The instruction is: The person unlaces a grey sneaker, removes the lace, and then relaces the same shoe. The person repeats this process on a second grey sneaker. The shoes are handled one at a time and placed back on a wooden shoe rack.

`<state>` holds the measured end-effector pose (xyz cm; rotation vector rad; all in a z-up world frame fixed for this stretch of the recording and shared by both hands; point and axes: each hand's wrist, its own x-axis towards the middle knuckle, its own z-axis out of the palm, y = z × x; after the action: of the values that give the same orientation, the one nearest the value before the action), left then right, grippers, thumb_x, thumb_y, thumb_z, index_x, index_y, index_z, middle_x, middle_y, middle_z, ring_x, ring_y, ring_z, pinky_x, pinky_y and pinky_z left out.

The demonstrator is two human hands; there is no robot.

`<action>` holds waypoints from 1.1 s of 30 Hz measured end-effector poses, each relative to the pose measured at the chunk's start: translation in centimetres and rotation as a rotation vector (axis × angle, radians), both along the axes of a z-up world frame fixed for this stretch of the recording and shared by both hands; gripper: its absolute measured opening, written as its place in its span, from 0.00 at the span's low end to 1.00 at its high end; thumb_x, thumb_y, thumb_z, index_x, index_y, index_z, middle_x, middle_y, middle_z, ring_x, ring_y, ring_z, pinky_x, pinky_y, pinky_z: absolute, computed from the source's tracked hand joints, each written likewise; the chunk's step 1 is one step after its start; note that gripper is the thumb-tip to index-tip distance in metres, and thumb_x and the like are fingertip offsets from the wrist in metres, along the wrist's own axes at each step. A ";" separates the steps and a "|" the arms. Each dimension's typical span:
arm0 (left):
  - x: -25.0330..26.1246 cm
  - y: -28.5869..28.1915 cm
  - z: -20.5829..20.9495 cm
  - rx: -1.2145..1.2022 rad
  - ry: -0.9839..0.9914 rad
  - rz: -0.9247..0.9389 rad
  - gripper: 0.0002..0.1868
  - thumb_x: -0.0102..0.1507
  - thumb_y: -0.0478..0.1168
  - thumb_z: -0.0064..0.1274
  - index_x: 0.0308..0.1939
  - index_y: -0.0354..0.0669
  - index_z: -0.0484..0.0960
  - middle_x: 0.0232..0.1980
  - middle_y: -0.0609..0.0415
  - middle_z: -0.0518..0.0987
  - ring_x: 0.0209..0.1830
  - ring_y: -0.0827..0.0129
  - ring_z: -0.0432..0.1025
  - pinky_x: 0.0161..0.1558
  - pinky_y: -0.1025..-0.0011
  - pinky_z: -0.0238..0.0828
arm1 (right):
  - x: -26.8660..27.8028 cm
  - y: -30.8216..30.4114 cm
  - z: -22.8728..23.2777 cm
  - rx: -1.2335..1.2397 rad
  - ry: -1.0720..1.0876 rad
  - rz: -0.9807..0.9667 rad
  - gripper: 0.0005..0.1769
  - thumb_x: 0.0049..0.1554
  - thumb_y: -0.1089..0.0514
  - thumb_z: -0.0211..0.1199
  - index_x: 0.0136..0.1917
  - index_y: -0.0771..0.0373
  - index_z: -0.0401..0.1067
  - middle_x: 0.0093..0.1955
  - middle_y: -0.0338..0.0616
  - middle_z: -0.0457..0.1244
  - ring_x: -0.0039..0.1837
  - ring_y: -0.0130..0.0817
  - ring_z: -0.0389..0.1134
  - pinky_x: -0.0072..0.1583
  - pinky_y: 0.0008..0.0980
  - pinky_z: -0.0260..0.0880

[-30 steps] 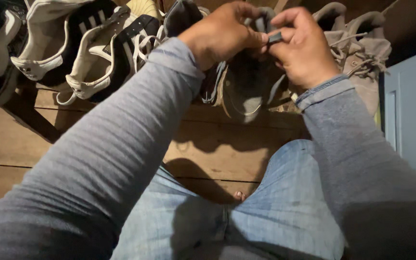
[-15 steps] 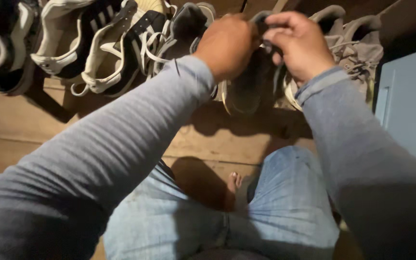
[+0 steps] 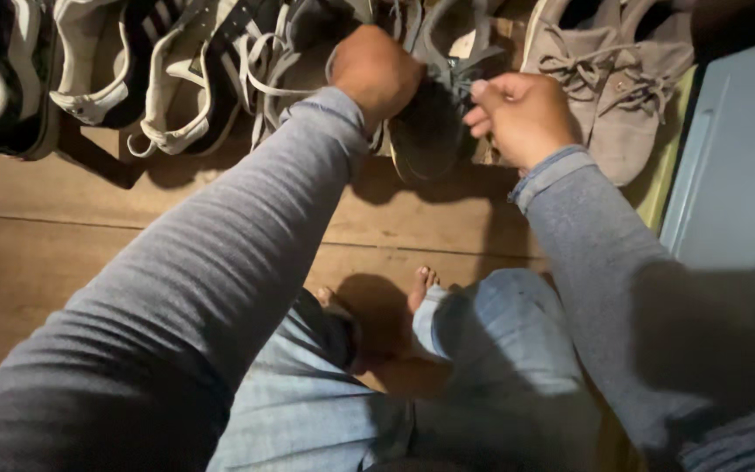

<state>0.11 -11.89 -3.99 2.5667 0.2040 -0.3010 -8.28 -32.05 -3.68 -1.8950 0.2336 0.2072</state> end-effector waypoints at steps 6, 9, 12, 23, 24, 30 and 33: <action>-2.4 1.6 4.0 -0.005 -0.108 0.066 0.19 0.58 0.51 0.61 0.37 0.36 0.86 0.43 0.36 0.82 0.47 0.47 0.79 0.50 0.59 0.77 | -0.9 -1.9 -0.2 0.021 -0.043 -0.076 0.12 0.65 0.55 0.62 0.43 0.65 0.76 0.35 0.39 0.69 0.34 0.24 0.68 0.38 0.24 0.68; -2.3 1.8 4.8 -0.043 -0.240 0.088 0.15 0.56 0.48 0.61 0.38 0.40 0.86 0.42 0.40 0.83 0.45 0.45 0.78 0.46 0.55 0.75 | -0.8 -2.0 0.1 0.137 -0.003 -0.183 0.12 0.65 0.56 0.63 0.43 0.65 0.75 0.33 0.39 0.67 0.33 0.25 0.66 0.37 0.25 0.66; -2.0 2.2 5.2 0.152 -0.248 -0.149 0.20 0.56 0.55 0.64 0.39 0.43 0.87 0.41 0.40 0.83 0.44 0.44 0.78 0.47 0.54 0.75 | -0.5 -1.5 -0.1 0.255 0.061 -0.302 0.11 0.64 0.56 0.63 0.42 0.64 0.74 0.32 0.39 0.66 0.32 0.26 0.65 0.35 0.26 0.65; 1.8 -2.4 3.5 0.349 -0.432 -1.038 0.14 0.60 0.41 0.56 0.47 0.42 0.87 0.42 0.40 0.84 0.42 0.47 0.79 0.40 0.54 0.75 | -5.1 3.1 -2.6 0.107 0.366 -0.094 0.20 0.59 0.49 0.69 0.60 0.57 0.71 0.49 0.48 0.69 0.43 0.38 0.69 0.38 0.33 0.71; 2.7 -3.0 3.2 0.451 -0.336 -1.104 0.13 0.60 0.40 0.56 0.46 0.41 0.86 0.42 0.40 0.84 0.42 0.47 0.79 0.40 0.54 0.75 | -5.6 3.6 -3.3 0.321 0.487 -0.055 0.23 0.57 0.51 0.69 0.63 0.58 0.69 0.53 0.52 0.68 0.44 0.43 0.69 0.38 0.37 0.73; 4.6 -3.9 2.3 0.528 -0.097 -1.177 0.12 0.59 0.39 0.56 0.45 0.40 0.86 0.42 0.40 0.84 0.42 0.47 0.78 0.41 0.54 0.75 | -5.8 4.1 -7.2 0.756 0.142 -0.251 0.32 0.55 0.61 0.69 0.68 0.64 0.57 0.67 0.47 0.61 0.62 0.39 0.71 0.45 0.45 0.83; 4.4 -4.0 1.8 0.468 -0.106 -1.160 0.12 0.58 0.38 0.56 0.44 0.40 0.85 0.41 0.40 0.84 0.42 0.47 0.78 0.41 0.54 0.75 | -5.9 3.0 -8.1 0.436 0.109 -0.384 0.37 0.54 0.60 0.70 0.72 0.59 0.55 0.67 0.50 0.60 0.58 0.45 0.70 0.41 0.44 0.79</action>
<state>4.52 -15.89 -2.18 2.8404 -1.4401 -0.5621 -14.15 -29.00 -11.74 -1.3783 0.5722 0.0894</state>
